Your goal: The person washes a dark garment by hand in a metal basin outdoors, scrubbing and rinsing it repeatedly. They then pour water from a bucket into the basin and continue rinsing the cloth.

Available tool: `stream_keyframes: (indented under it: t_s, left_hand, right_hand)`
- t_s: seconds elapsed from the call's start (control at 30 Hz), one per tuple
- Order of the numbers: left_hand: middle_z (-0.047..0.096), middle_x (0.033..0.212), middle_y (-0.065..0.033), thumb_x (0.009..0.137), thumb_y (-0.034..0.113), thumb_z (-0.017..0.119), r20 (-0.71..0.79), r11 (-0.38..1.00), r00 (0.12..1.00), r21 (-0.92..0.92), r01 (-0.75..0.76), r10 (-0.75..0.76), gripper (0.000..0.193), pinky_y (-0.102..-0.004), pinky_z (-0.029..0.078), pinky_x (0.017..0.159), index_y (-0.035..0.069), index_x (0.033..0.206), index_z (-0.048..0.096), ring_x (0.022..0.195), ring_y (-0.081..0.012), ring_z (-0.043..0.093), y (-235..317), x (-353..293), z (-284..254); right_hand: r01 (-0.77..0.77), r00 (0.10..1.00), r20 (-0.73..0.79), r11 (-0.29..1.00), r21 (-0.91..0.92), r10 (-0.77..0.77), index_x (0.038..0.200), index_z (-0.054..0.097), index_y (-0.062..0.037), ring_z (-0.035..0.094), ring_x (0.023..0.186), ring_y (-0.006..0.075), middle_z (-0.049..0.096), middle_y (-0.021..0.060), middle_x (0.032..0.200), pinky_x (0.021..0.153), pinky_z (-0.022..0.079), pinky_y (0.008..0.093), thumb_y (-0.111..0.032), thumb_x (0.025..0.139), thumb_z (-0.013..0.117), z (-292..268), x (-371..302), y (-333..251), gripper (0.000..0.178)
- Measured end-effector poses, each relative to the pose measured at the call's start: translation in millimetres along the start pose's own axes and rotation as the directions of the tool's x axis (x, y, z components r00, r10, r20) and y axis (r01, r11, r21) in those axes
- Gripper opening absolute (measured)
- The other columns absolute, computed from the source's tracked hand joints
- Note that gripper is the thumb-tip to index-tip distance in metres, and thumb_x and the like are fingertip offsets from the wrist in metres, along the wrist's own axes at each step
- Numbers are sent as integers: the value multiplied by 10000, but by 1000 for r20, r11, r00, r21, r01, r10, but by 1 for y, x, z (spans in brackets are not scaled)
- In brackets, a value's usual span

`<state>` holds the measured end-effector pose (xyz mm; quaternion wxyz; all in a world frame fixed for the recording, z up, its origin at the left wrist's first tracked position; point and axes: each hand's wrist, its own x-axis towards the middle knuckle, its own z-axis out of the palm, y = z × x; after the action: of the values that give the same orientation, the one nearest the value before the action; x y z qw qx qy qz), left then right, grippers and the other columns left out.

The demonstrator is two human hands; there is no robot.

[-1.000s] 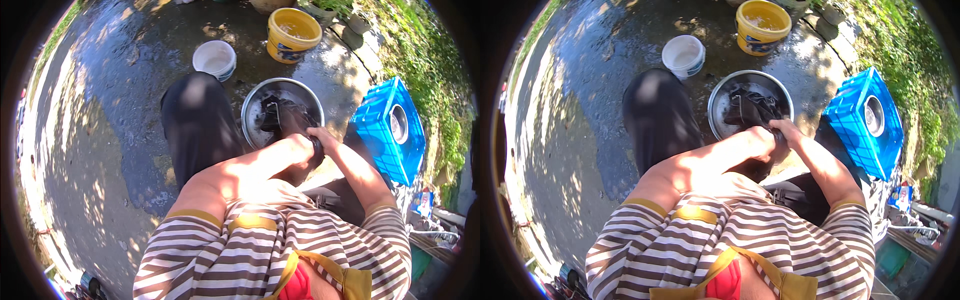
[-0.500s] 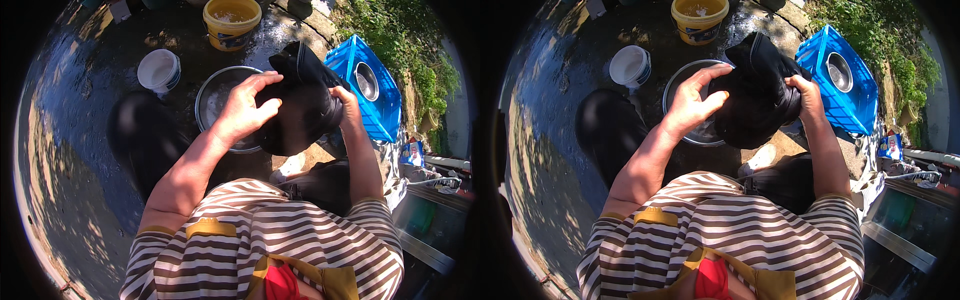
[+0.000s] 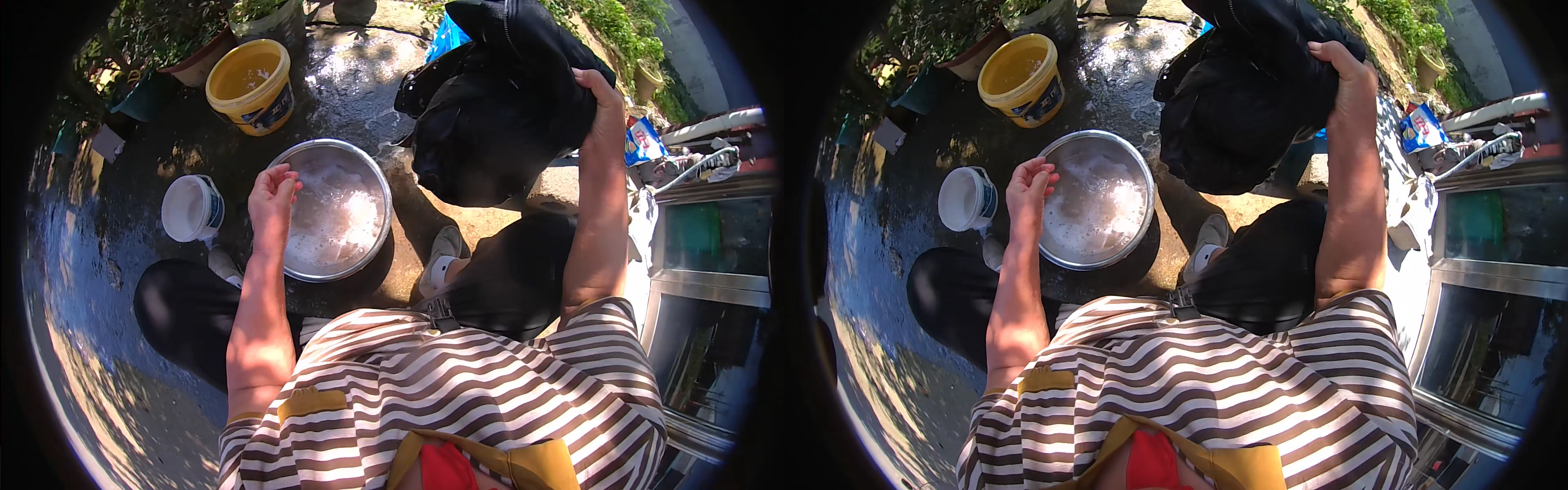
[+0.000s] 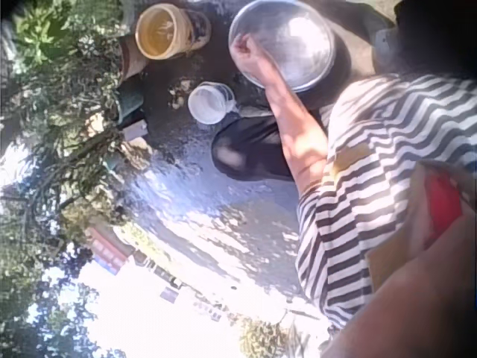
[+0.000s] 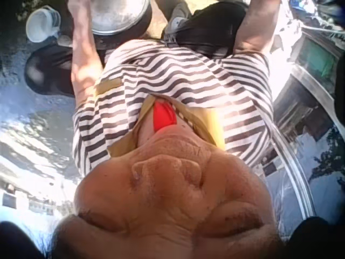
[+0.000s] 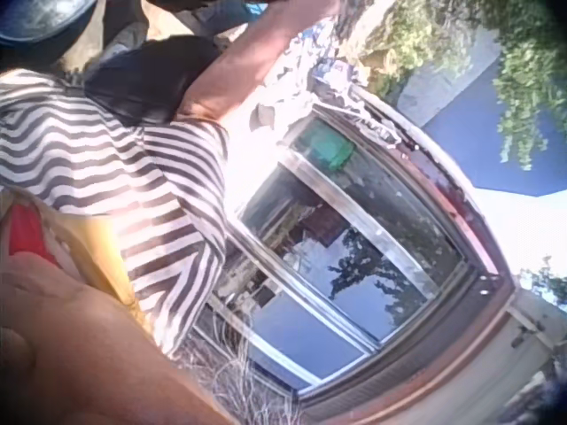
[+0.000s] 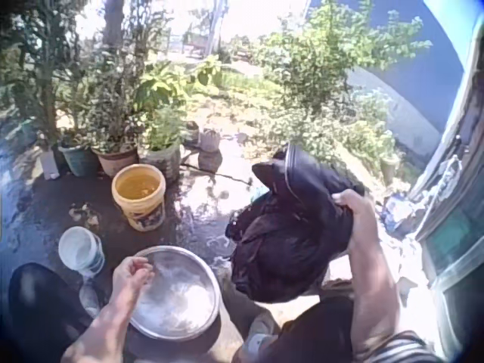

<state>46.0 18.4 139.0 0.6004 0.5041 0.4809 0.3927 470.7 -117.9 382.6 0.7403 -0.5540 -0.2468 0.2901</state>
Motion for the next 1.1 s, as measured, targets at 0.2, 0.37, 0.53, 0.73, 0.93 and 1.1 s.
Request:
stream_keyframes:
  t_s: [0.2,0.37,0.53,0.73,0.93,1.1]
  left_hand:
    - [702,1037,-69,972,27,607,75,972,996,232,22,-41,273,-252,526,746,-3,1239,653,878,-124,676,-59,8,-14]
    - [682,1028,-83,961,-10,572,133,914,987,405,29,-90,238,-285,582,727,-19,1178,667,878,-141,677,-107,18,-31]
    - [709,944,-97,944,1,583,138,843,984,537,20,-111,220,-297,587,706,-29,1135,688,786,-156,692,-128,14,-54]
    - [742,837,-164,919,50,621,236,636,967,762,-125,-92,217,-361,581,693,-36,1096,712,749,-214,727,-139,1,-70]
    - [749,871,-213,903,73,627,228,591,950,804,-59,-215,211,-400,584,752,-37,1053,726,796,-307,751,-132,-9,-64]
    - [754,895,-217,886,98,625,234,498,945,862,-94,-227,217,-432,588,779,-20,1036,729,825,-352,754,-139,-11,-78]
  right_hand:
    - [142,968,-198,987,-76,-154,947,766,28,747,730,180,773,96,872,714,616,276,-74,833,727,-52,14,-46,158]
    - [236,900,-302,935,-265,-313,938,779,24,740,754,166,778,89,877,732,594,284,-140,852,759,-146,8,-97,186]
    - [307,831,-391,912,-273,-397,851,776,37,721,740,162,757,68,826,724,560,289,-78,821,771,-233,10,-115,119]
    - [245,733,-533,895,-373,-423,915,794,52,736,786,180,782,89,893,808,575,294,-67,816,767,-329,30,-93,156]
    - [254,531,-702,879,-404,-475,797,735,83,697,653,183,754,108,822,657,563,325,18,708,790,-384,63,-33,123]
    - [92,243,-869,902,-422,-431,828,667,128,690,753,263,732,158,912,749,569,385,-88,627,863,-428,113,2,355]
